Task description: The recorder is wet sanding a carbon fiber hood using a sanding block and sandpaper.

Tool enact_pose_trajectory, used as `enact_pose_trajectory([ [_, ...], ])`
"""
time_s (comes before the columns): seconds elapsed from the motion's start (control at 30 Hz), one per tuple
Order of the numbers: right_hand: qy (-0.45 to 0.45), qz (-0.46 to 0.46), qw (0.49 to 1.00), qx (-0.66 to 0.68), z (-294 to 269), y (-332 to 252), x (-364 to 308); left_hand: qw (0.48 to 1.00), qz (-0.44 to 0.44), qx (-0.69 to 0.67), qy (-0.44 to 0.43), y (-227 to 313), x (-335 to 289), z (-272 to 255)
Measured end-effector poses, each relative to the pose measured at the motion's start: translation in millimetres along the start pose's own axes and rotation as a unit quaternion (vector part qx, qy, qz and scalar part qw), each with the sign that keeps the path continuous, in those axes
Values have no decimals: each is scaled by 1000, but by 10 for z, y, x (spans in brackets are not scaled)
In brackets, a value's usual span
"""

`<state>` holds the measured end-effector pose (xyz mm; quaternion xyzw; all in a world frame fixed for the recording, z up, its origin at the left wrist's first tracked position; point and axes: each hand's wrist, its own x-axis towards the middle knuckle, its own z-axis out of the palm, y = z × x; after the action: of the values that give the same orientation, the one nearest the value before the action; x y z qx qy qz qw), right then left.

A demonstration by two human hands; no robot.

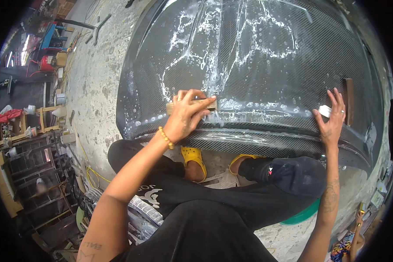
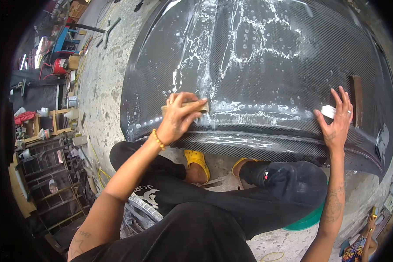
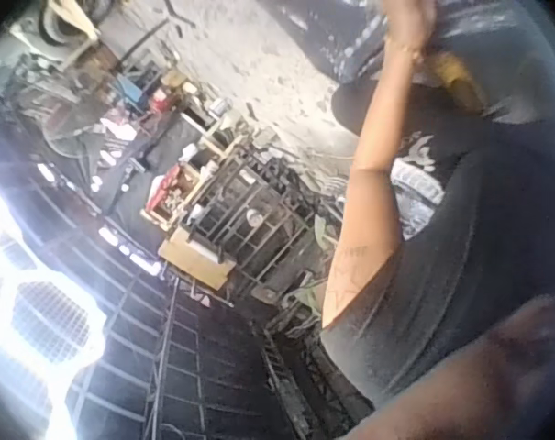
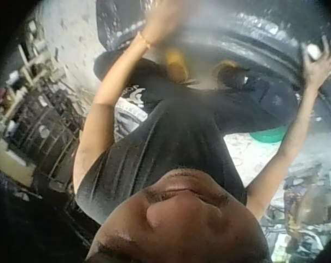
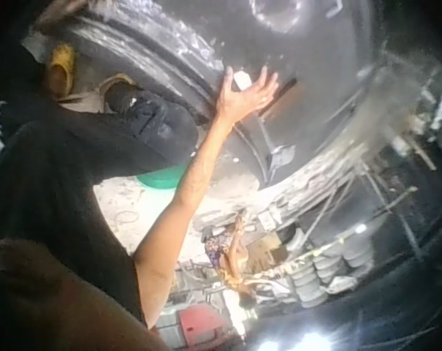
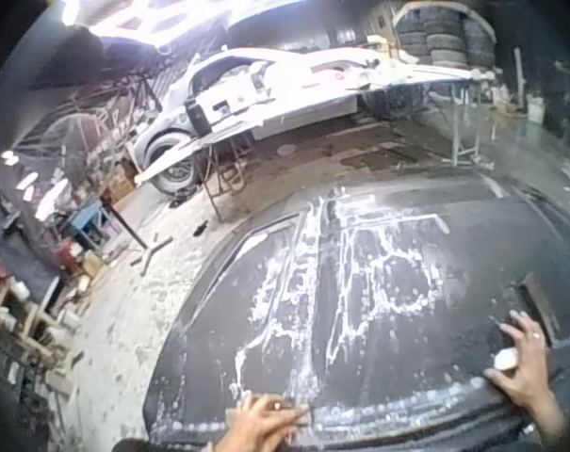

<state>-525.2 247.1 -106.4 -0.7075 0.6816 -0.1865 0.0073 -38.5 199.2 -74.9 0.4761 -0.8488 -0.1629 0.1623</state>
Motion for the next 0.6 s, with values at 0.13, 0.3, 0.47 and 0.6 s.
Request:
enact_pose_trajectory([
  [0.13,11,-5,1000,-21,100,-81,83,997,34,53,35,-284,641,46],
  [0.3,10,-16,1000,-11,280,49,21,998,21,6,65,-464,857,204],
  [0.47,17,-7,999,-39,169,96,-33,999,16,-6,-28,-81,-157,25],
  [0.6,29,-8,1000,-10,189,-45,45,998,18,9,63,-103,395,79],
])
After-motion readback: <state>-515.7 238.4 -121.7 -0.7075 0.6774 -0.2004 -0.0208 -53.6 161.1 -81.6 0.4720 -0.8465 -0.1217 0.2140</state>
